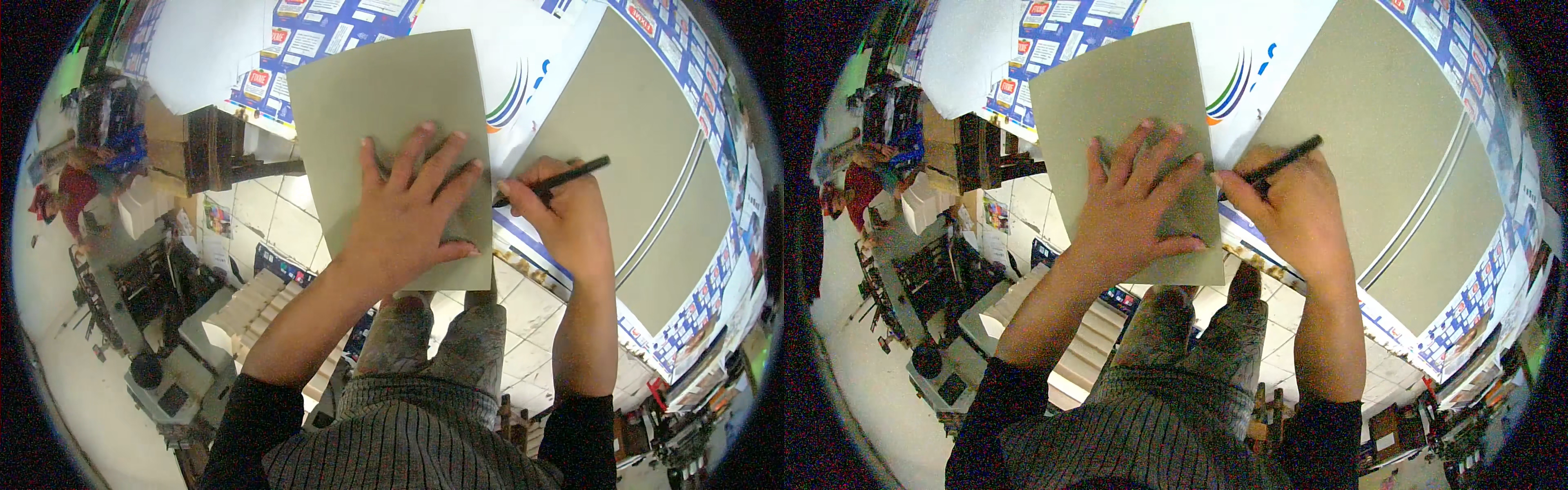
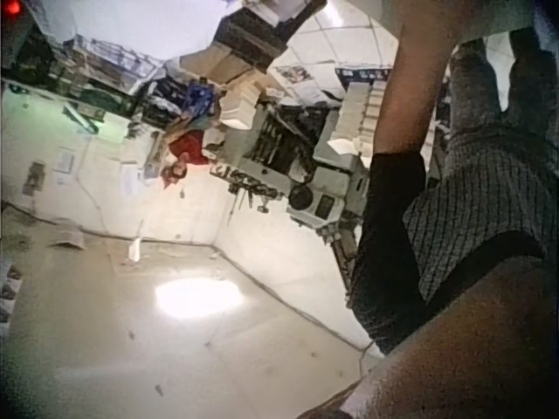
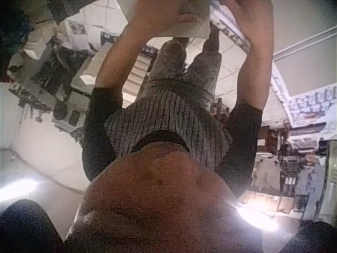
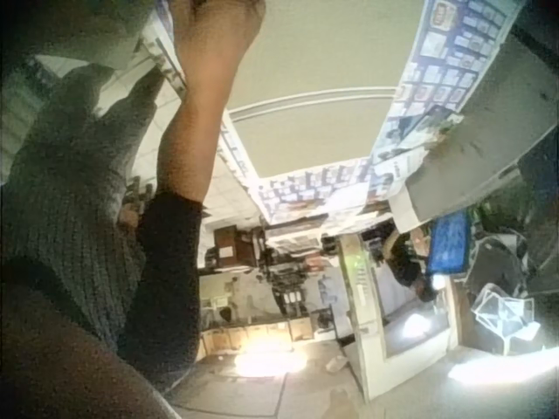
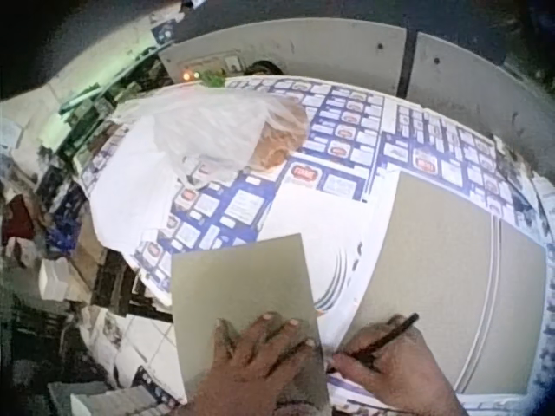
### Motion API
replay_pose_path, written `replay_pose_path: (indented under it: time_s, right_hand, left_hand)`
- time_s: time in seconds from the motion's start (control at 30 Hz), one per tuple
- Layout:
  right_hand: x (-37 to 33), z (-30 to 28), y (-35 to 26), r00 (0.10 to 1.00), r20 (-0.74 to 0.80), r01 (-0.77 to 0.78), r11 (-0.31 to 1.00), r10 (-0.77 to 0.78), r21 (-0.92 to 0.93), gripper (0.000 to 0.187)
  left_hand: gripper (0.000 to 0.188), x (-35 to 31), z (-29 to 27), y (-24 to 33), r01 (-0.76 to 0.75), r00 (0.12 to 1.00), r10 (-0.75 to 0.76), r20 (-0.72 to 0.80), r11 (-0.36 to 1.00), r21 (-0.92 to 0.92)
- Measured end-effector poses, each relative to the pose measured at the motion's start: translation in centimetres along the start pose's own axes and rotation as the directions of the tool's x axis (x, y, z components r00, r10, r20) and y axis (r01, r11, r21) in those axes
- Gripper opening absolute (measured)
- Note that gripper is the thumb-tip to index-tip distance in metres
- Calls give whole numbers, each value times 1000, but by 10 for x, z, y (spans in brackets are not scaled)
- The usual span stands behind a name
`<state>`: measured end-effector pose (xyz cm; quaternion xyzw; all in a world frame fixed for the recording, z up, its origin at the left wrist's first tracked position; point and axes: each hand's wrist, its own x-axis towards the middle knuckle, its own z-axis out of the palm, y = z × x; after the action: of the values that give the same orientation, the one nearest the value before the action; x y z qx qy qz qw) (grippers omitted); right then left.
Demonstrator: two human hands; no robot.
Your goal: The person positions sheets of cardboard onto a template surface and uses a pen to mark specific alignment points.
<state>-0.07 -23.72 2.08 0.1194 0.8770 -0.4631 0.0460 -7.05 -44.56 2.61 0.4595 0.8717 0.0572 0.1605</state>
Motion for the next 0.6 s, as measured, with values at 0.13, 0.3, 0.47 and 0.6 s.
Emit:
replay_pose_path:
  time_s: [0.13, 0.3, 0.47, 0.6]
  right_hand:
    - [15, -2, -11, 996, 77, -38, 994, 46, -102, 30]
    - [38, 0, -11, 998, 54, 23, 999, -20, -47, 31]
    - [62, -9, -23, 1000, 4, 21, 993, -21, -120, 29]
    - [78, -11, -13, 936, -249, 242, 969, -249, -56, 23]
  left_hand:
    - [94, -1, 3, -1, -2, 1000, 2, 4, 1000, 11]
    - [93, -2, 3, -1, 4, 1000, -4, -12, 1000, -9]
    - [90, 0, -1, 1, 5, 1000, -5, -9, 1000, -20]
    - [90, 2, -3, 2, 1, 1000, -1, -15, 1000, -8]
